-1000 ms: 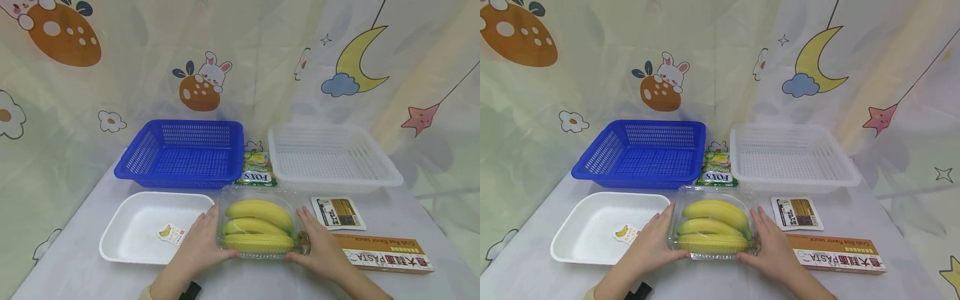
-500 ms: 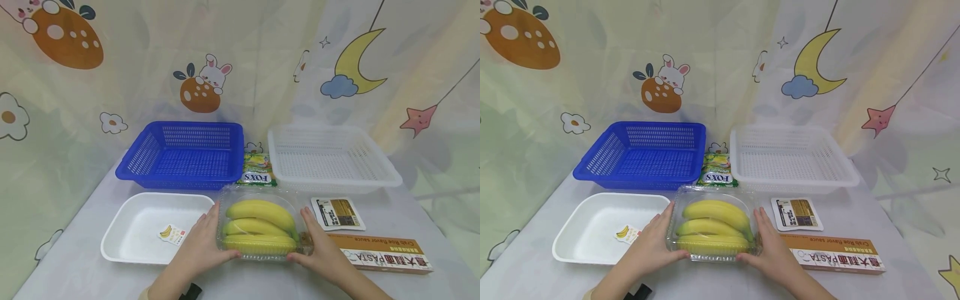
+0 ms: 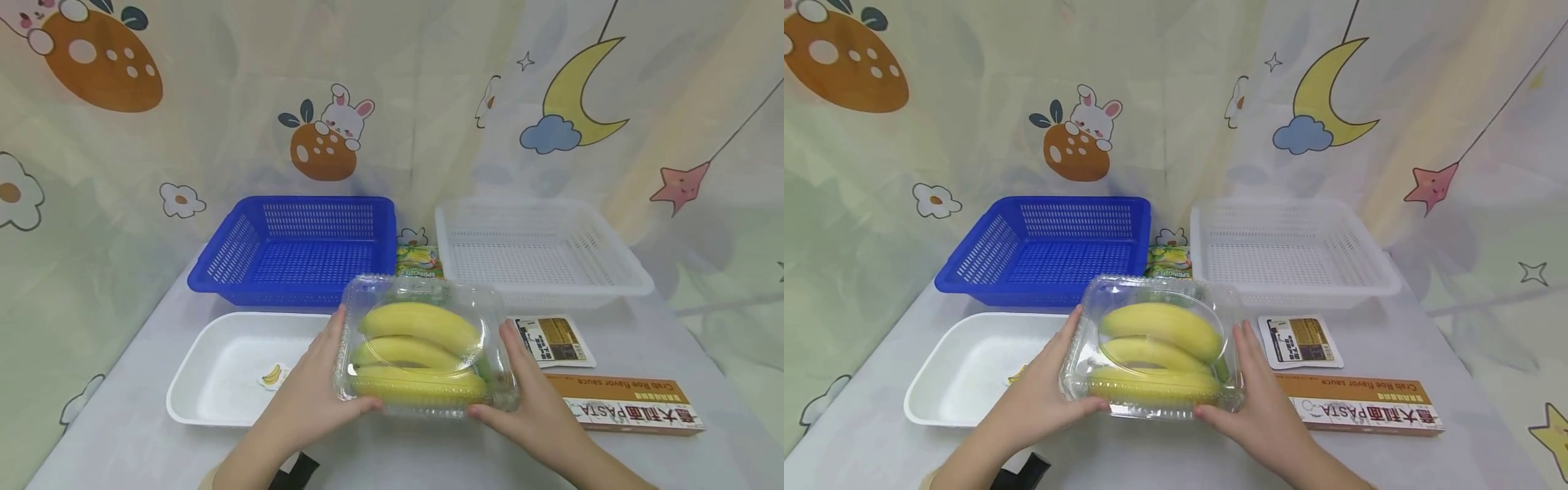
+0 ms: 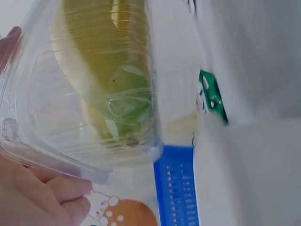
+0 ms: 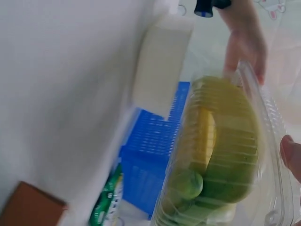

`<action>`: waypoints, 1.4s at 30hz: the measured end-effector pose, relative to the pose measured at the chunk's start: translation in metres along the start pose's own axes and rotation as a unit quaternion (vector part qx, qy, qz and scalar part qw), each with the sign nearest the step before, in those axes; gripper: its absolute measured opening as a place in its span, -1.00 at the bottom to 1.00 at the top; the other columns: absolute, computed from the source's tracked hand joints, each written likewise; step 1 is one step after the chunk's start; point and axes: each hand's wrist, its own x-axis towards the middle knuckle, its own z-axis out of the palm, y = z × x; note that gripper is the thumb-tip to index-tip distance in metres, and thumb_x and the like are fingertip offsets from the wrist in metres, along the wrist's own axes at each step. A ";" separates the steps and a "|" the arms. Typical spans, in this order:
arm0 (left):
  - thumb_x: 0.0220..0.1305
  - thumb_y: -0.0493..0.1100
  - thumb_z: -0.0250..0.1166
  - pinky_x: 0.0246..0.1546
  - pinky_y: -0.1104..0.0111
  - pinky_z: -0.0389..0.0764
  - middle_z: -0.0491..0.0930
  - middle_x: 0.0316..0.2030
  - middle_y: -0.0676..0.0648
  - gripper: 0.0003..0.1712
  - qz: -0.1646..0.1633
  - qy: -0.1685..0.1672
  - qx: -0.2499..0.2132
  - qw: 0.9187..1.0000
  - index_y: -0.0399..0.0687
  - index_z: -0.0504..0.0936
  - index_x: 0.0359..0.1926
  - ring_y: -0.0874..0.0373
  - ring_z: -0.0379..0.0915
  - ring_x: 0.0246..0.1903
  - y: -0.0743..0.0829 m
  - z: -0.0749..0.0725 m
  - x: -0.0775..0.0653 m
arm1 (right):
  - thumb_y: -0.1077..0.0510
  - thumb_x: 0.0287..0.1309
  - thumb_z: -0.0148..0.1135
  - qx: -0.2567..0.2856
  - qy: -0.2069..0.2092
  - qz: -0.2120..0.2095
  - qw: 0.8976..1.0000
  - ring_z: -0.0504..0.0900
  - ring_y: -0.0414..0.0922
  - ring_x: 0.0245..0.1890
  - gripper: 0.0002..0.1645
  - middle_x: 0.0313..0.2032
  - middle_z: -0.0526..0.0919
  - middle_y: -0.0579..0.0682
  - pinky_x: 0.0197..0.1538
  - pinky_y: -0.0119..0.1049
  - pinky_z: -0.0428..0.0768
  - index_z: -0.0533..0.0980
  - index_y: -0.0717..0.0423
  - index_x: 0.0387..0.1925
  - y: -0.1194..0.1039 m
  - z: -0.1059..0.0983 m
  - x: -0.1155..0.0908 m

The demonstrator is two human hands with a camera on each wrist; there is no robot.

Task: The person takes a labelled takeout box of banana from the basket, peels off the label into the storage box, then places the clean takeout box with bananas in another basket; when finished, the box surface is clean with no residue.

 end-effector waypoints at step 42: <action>0.00 0.25 0.28 0.17 -0.31 -0.06 -0.43 0.42 -0.10 0.28 -0.053 -0.031 0.003 0.998 0.17 -0.53 0.38 -0.27 -0.35 0.37 -0.112 -0.115 0.119 | -0.20 -0.11 0.34 0.031 -0.069 -0.032 0.997 -0.32 -0.01 0.42 0.28 0.42 -0.35 0.07 0.39 0.02 -0.07 -0.26 0.09 0.41 -0.073 0.060 0.205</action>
